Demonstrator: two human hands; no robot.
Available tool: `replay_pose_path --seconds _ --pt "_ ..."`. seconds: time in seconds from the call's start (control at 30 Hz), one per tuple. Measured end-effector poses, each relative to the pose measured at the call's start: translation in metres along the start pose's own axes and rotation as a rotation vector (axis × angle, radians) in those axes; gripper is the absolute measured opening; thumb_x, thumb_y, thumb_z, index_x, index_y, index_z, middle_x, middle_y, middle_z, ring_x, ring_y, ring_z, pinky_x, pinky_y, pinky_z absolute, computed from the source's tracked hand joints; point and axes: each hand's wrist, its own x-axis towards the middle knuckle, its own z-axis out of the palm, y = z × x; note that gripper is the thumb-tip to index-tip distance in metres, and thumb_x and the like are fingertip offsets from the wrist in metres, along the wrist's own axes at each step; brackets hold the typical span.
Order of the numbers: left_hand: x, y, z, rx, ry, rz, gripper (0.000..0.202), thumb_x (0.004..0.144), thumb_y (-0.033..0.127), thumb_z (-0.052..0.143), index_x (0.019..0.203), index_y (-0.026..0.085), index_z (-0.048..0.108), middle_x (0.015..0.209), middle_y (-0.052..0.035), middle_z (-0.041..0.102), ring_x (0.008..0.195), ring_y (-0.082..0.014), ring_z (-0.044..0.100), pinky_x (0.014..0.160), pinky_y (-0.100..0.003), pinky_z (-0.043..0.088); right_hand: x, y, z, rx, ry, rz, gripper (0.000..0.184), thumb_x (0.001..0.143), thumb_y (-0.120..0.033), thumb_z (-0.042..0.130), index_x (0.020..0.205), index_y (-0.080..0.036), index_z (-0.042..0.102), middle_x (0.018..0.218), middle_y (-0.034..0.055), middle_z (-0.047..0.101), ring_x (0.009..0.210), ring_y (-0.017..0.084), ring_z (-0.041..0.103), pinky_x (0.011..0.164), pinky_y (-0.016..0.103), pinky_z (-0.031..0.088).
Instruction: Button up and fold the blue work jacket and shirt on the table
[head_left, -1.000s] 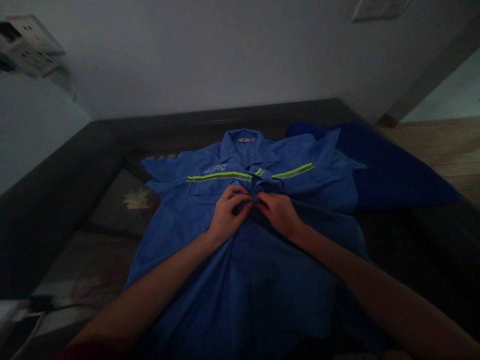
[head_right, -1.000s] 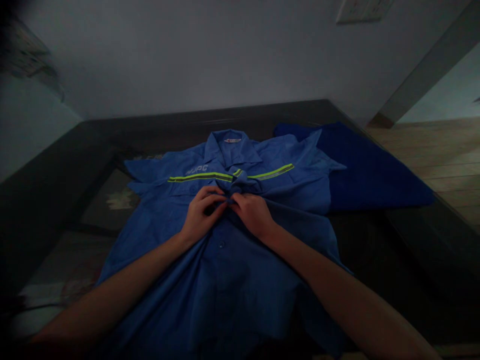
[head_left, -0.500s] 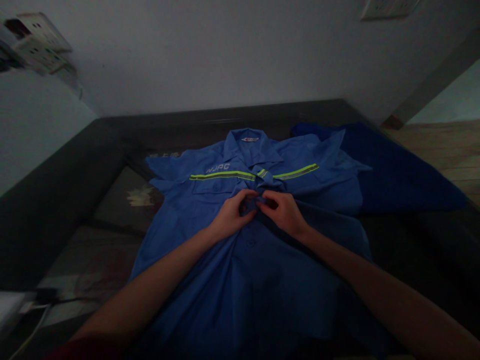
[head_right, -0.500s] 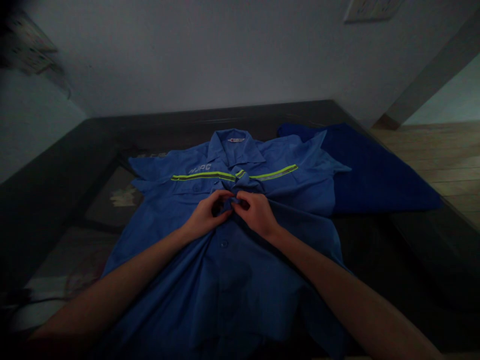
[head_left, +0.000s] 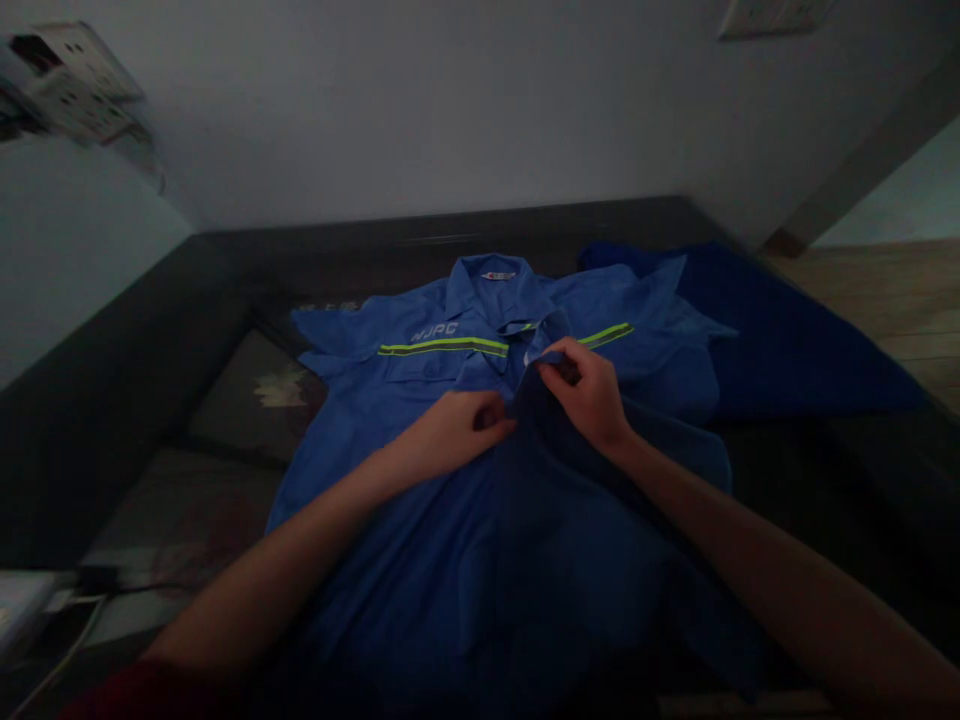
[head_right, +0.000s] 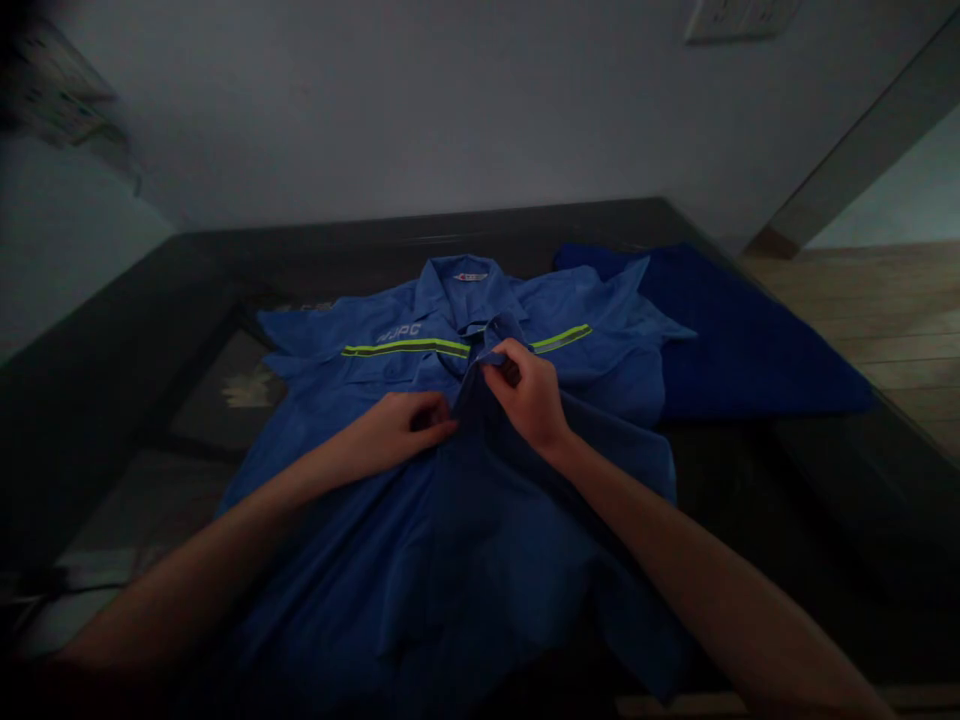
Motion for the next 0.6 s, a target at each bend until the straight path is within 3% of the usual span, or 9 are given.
replay_pose_path --seconds 0.07,0.13,0.2,0.33,0.4,0.47,0.53,0.6 --pt "-0.004 0.003 0.0 -0.048 -0.136 -0.026 0.026 0.085 0.038 0.052 0.069 0.018 0.053 0.06 0.0016 0.057 0.055 -0.013 0.055 0.051 -0.023 0.035 0.001 -0.004 -0.001 0.021 0.034 0.002 0.009 0.08 -0.023 0.057 0.072 -0.018 0.054 0.062 -0.0029 0.051 0.055 0.011 0.048 0.053 0.022 0.036" --pt "-0.006 0.002 0.001 -0.111 -0.184 -0.054 0.024 0.084 0.035 0.052 0.068 0.018 0.051 0.058 0.0021 0.057 0.053 -0.0126 0.056 0.05 -0.023 0.036 0.001 -0.008 -0.002 0.068 0.035 0.007 0.008 0.08 -0.022 0.057 0.074 -0.018 0.054 0.062 -0.003 0.052 0.055 0.01 0.049 0.052 0.022 0.037" --pt "-0.004 -0.001 0.001 -0.197 -0.201 -0.085 0.019 0.084 0.033 0.052 0.071 0.018 0.052 0.057 0.0023 0.058 0.052 -0.0124 0.057 0.05 -0.022 0.039 0.0 -0.011 -0.004 0.137 0.024 0.007 0.004 0.081 -0.021 0.057 0.084 -0.019 0.056 0.065 -0.0035 0.053 0.055 0.01 0.05 0.051 0.022 0.038" --pt "0.003 -0.009 -0.005 -0.395 -0.174 -0.114 0.019 0.082 0.034 0.053 0.073 0.017 0.051 0.058 0.0023 0.057 0.052 -0.0118 0.056 0.049 -0.022 0.041 -0.005 -0.018 -0.006 0.148 0.054 -0.152 0.024 0.086 -0.024 0.057 0.108 -0.022 0.05 0.071 -0.004 0.054 0.059 0.011 0.052 0.055 0.023 0.042" --pt "0.005 -0.01 -0.01 -0.459 -0.153 -0.122 0.023 0.081 0.036 0.055 0.07 0.017 0.049 0.056 0.0031 0.055 0.052 -0.011 0.055 0.05 -0.021 0.042 -0.008 -0.021 -0.005 0.035 -0.06 -0.336 0.015 0.087 -0.026 0.056 0.101 -0.022 0.053 0.073 -0.0023 0.056 0.063 0.011 0.054 0.06 0.023 0.044" --pt "0.005 -0.011 -0.014 -0.511 -0.138 -0.125 0.028 0.078 0.039 0.059 0.067 0.017 0.048 0.057 0.0042 0.052 0.054 -0.0104 0.054 0.052 -0.021 0.044 -0.01 -0.022 -0.004 -0.099 -0.267 -0.497 0.009 0.089 -0.028 0.056 0.092 -0.02 0.058 0.078 0.0009 0.06 0.071 0.013 0.058 0.065 0.024 0.045" --pt "0.005 -0.01 -0.017 -0.564 -0.13 -0.137 0.032 0.075 0.043 0.063 0.066 0.016 0.048 0.058 0.0051 0.051 0.055 -0.0101 0.054 0.054 -0.022 0.047 -0.011 -0.023 -0.004 -0.201 -0.414 -0.571 0.012 0.09 -0.03 0.055 0.092 -0.019 0.06 0.085 0.0037 0.064 0.08 0.015 0.06 0.07 0.025 0.046" --pt "0.004 -0.01 -0.017 -0.602 -0.125 -0.155 0.034 0.073 0.044 0.066 0.065 0.016 0.048 0.059 0.0055 0.05 0.056 -0.0101 0.055 0.055 -0.023 0.047 -0.01 -0.024 -0.004 -0.277 -0.449 -0.585 0.016 0.09 -0.032 0.054 0.095 -0.018 0.061 0.09 0.005 0.065 0.086 0.017 0.061 0.071 0.027 0.046"
